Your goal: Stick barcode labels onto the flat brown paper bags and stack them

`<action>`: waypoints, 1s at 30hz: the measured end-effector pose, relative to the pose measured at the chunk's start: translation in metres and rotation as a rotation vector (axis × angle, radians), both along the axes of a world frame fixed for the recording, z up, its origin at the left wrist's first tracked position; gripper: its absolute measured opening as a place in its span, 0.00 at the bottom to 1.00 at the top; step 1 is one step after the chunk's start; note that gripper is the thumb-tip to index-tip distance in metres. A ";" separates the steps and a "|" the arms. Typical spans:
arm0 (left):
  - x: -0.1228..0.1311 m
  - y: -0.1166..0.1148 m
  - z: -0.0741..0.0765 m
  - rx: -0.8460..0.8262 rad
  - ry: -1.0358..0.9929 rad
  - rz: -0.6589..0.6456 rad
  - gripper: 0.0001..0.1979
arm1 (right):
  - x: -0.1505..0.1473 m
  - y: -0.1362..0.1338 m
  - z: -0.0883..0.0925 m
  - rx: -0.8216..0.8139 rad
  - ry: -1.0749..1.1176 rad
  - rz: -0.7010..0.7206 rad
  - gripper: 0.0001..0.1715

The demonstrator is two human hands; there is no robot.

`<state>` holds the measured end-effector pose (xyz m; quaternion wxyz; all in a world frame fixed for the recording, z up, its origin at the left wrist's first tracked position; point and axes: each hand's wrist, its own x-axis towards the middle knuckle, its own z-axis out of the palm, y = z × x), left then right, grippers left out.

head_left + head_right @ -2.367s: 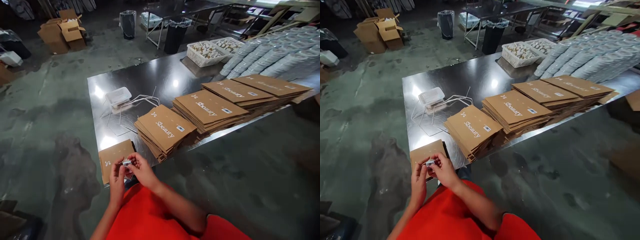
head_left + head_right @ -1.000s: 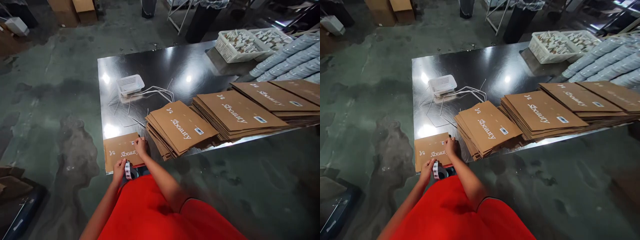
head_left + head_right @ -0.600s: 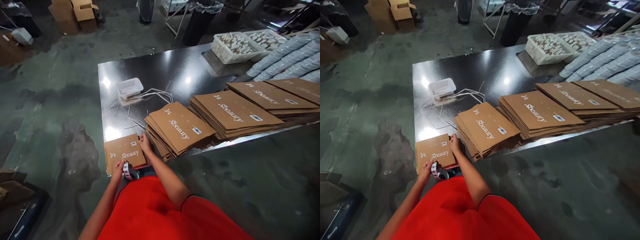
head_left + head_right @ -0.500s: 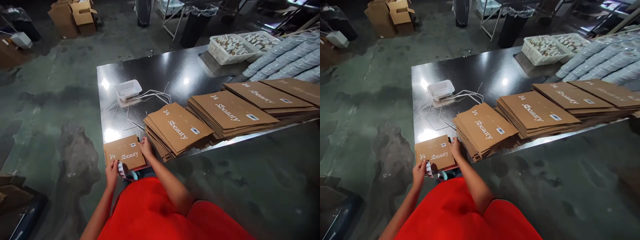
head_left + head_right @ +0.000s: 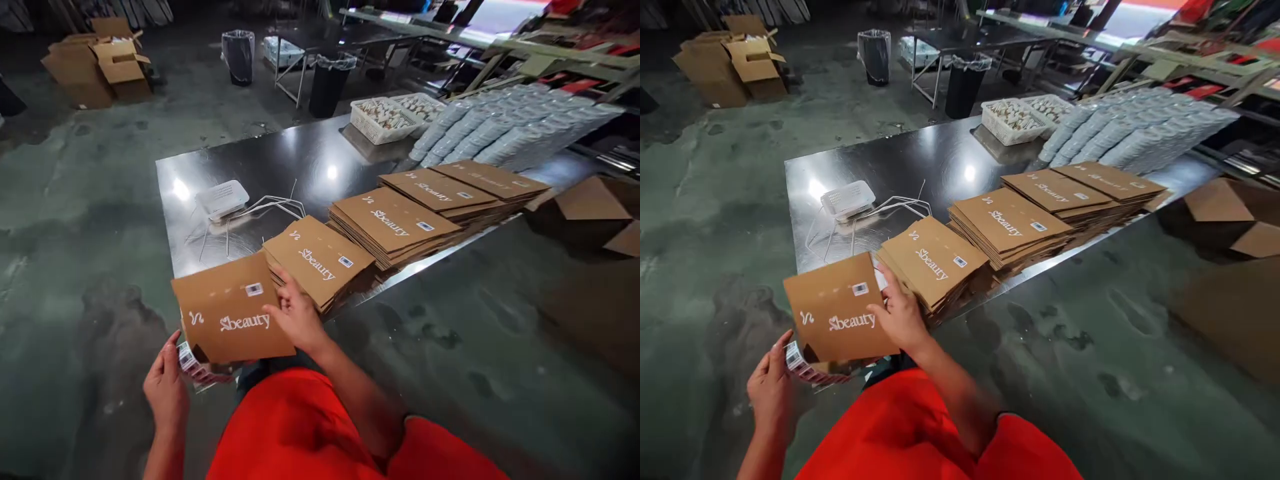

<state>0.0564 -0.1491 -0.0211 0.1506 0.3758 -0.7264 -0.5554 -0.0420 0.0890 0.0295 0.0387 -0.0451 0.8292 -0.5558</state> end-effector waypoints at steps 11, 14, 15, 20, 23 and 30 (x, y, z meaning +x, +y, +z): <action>-0.010 0.072 0.019 0.188 0.095 -0.328 0.19 | -0.013 0.098 -0.002 0.642 0.168 -0.749 0.30; -0.010 0.082 0.027 0.238 0.072 -0.329 0.21 | 0.006 0.064 0.016 0.337 0.346 -0.587 0.22; -0.011 0.084 0.030 0.227 0.085 -0.324 0.21 | 0.013 0.048 0.020 0.199 0.312 -0.422 0.20; -0.015 0.090 0.037 0.186 0.147 -0.354 0.21 | 0.040 -0.025 0.008 -0.333 -0.252 0.218 0.19; -0.011 0.087 0.036 0.306 0.126 -0.367 0.22 | 0.044 -0.039 -0.009 -0.423 -0.341 0.132 0.15; -0.007 0.082 0.021 0.335 0.073 -0.405 0.18 | 0.038 -0.042 -0.039 -0.511 -0.472 0.161 0.15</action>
